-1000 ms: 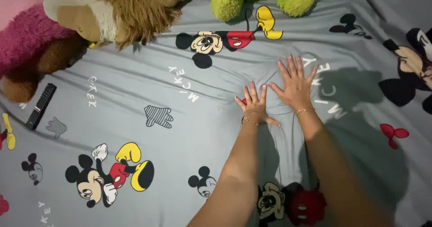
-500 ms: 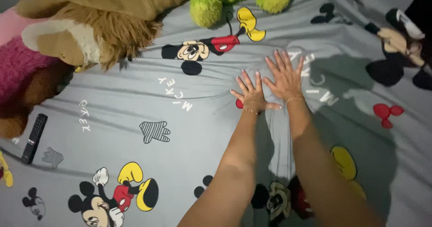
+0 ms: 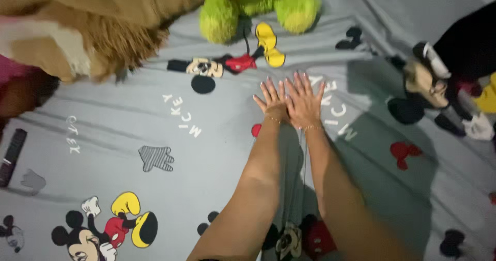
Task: The person smooths a grey Mickey Mouse patterned bed sheet on a bed using both hands. They move a green teddy bear and a brown blanket aside to reach the sheet underneath, then continue smoothing the fabric across the surface.
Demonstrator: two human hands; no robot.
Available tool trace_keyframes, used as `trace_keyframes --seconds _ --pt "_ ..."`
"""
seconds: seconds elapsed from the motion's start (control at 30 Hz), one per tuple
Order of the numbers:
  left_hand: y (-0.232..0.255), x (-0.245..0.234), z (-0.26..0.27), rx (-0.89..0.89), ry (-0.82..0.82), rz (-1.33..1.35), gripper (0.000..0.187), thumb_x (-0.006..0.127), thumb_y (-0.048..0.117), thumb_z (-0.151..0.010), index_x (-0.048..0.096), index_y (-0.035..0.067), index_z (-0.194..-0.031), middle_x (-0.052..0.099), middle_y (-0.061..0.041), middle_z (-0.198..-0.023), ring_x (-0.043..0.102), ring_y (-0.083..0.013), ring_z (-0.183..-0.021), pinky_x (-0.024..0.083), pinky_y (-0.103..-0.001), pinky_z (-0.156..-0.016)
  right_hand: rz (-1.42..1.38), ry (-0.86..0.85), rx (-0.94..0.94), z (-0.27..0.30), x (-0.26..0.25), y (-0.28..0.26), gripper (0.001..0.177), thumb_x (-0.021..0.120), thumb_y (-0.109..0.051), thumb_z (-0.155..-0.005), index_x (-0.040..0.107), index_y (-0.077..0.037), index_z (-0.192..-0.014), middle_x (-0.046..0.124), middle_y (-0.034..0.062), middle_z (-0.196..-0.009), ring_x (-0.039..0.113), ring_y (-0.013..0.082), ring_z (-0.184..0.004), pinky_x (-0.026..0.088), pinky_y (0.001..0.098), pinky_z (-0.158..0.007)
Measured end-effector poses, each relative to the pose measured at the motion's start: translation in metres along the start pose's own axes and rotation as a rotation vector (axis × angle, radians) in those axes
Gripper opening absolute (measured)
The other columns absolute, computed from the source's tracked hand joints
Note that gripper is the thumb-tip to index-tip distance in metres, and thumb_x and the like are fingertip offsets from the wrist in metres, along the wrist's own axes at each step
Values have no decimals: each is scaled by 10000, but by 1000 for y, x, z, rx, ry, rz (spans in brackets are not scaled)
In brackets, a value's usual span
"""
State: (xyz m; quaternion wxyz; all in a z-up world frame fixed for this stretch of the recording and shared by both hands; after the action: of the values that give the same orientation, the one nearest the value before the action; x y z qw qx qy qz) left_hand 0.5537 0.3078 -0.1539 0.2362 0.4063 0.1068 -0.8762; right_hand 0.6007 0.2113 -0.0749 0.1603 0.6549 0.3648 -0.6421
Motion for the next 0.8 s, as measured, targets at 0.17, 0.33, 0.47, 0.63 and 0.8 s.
trace_keyframes --seconds 0.17,0.33,0.47,0.63,0.8 --pt "6 -12 -6 38 308 85 1253 782 550 -765 -66 161 -1602 -272 -288 -1632 -277 -518 -1485 -84 -853 -1049 -25 -23 -4 -5 -14 -3 605 443 -473 -1019 380 -276 -1588 289 21 -1680 217 246 -1555 45 733 -1173" --pt "12 -56 43 -18 -24 103 1373 818 541 -741 -105 112 -1662 -255 -289 -1667 -237 -496 -1537 -59 -776 -1132 -68 -9 -33 -24 -19 3 718 466 -536 -992 368 -209 -1623 300 71 -1696 241 259 -1588 46 700 -1223" --pt "13 -75 46 -17 35 65 1343 816 488 -755 -104 109 -1658 -247 -295 -1666 -222 -502 -1539 -49 -782 -1131 -38 -57 82 -120 -37 44 1017 561 -776 -835 316 -197 -1634 191 164 -1709 37 371 -1586 -49 757 -1155" --pt "17 -61 47 -20 -38 100 1309 814 421 -773 -103 106 -1653 -238 -304 -1665 -205 -509 -1541 -36 -789 -1131 -50 -519 122 -158 -16 75 1469 658 -952 -585 121 -88 -1646 -8 251 -1693 -300 491 -1472 -187 814 -1019" --pt "7 -57 38 -25 -109 135 1278 811 355 -790 -102 103 -1648 -229 -312 -1664 -187 -516 -1543 -24 -796 -1130 -67 -684 169 -165 -2 77 1490 624 -966 -570 10 -123 -1634 -103 204 -1694 -336 482 -1453 -207 784 -1023"
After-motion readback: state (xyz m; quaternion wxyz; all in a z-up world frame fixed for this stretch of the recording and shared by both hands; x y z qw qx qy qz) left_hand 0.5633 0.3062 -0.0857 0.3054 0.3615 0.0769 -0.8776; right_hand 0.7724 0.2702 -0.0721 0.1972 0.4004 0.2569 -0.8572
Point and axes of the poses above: each hand's wrist, its own z-axis away from the middle knuckle, its own x-axis out of the palm, y = z × x, the point moved 7 cm from there along -z, towards the middle knuckle
